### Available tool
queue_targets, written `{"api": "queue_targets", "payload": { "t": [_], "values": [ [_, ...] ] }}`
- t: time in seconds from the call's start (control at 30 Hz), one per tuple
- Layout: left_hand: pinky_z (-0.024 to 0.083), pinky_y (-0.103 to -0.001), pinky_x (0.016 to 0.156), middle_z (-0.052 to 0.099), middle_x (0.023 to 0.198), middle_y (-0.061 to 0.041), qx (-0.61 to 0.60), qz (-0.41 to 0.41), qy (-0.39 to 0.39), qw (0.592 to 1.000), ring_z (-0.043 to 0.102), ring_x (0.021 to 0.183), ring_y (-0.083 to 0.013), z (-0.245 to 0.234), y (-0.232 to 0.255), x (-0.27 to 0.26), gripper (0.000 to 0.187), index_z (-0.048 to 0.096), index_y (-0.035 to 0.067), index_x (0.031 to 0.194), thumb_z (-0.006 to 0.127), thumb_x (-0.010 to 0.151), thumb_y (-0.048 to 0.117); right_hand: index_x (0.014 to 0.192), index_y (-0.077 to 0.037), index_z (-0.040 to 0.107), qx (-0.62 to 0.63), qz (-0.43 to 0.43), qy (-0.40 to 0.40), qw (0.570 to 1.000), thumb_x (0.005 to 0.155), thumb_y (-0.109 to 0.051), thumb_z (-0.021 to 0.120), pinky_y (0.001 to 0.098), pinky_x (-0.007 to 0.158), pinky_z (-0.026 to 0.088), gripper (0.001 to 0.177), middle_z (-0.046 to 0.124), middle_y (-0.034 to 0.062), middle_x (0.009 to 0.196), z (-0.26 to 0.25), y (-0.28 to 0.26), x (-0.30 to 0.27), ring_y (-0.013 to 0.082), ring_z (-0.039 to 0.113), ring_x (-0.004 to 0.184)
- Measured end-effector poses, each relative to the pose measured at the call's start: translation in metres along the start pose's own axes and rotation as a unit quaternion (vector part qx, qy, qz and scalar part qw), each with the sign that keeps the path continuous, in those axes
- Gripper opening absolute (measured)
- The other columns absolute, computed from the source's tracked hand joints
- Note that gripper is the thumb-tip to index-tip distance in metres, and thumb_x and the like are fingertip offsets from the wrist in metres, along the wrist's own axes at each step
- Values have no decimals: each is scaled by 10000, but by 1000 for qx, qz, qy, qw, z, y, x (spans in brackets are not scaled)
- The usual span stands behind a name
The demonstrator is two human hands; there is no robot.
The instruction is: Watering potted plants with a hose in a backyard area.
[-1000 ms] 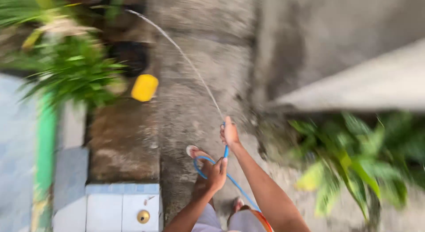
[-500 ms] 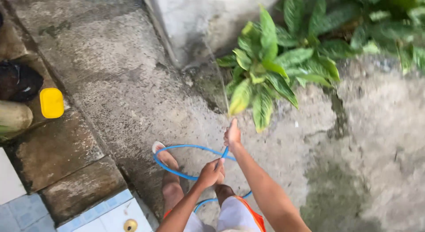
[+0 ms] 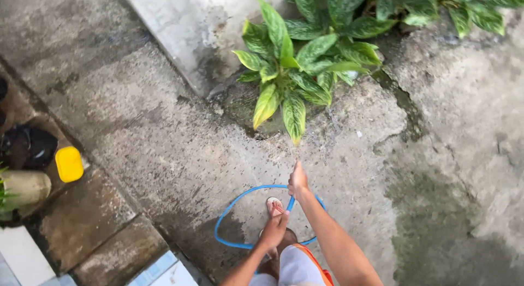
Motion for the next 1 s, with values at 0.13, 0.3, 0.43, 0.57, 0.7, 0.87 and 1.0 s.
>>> {"api": "queue_targets", "payload": {
  "t": [0.13,0.3,0.43,0.57,0.7,0.87,1.0],
  "values": [
    [514,-451,782,630,794,-229,-15,4,-12,1000,637,796,-359,28,-26,-12,592,643,-14,963,398,1091,509,546,-208,264,-16,2,-26,1000,937,-785,287,359,366,160,697,225,-24,455,-24,32,6,161,204,342],
    [509,-442,783,628,779,-223,-12,60,-15,998,623,766,-348,43,-29,-29,594,644,-15,957,385,1101,500,562,-199,319,-14,-26,8,1000,945,-761,323,357,371,170,680,265,-24,467,-43,48,1,148,237,350],
    [491,-433,721,609,731,-131,8,25,2,1000,613,703,-255,48,-26,-54,531,673,32,989,412,1061,489,572,-199,332,3,-26,-14,1000,956,-736,326,352,367,193,661,274,-28,477,-56,71,-1,140,246,356],
    [474,-428,665,556,670,-135,-8,32,-6,999,551,646,-257,58,-26,-55,518,641,23,923,424,1061,472,574,-207,306,15,-16,-16,1000,955,-741,315,343,374,163,656,247,-30,484,-67,68,-18,134,214,363],
    [427,-427,617,496,640,-134,22,33,-30,999,473,627,-228,79,-16,-55,539,602,3,853,424,1086,455,574,-221,333,41,-24,-14,999,942,-757,308,335,381,161,651,252,-45,493,-104,66,-11,123,227,370],
    [423,-403,615,481,633,-110,63,33,-34,997,458,595,-212,113,29,-59,487,567,33,867,420,1066,453,589,-213,259,89,-59,-21,994,960,-770,308,338,371,163,671,225,-55,497,-156,47,-14,121,197,364],
    [450,-415,630,467,667,-130,13,77,-52,996,433,640,-201,172,11,-31,533,559,8,827,424,1097,447,591,-215,256,98,-69,-16,993,955,-785,324,331,371,151,680,224,-60,496,-204,24,-13,117,197,360]
  ]
}}
Point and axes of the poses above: each hand's wrist, its own x-axis towards the middle knuckle, its own z-axis out of the palm, y = z × x, the point moved 4 cm from there along x, towards the middle knuckle
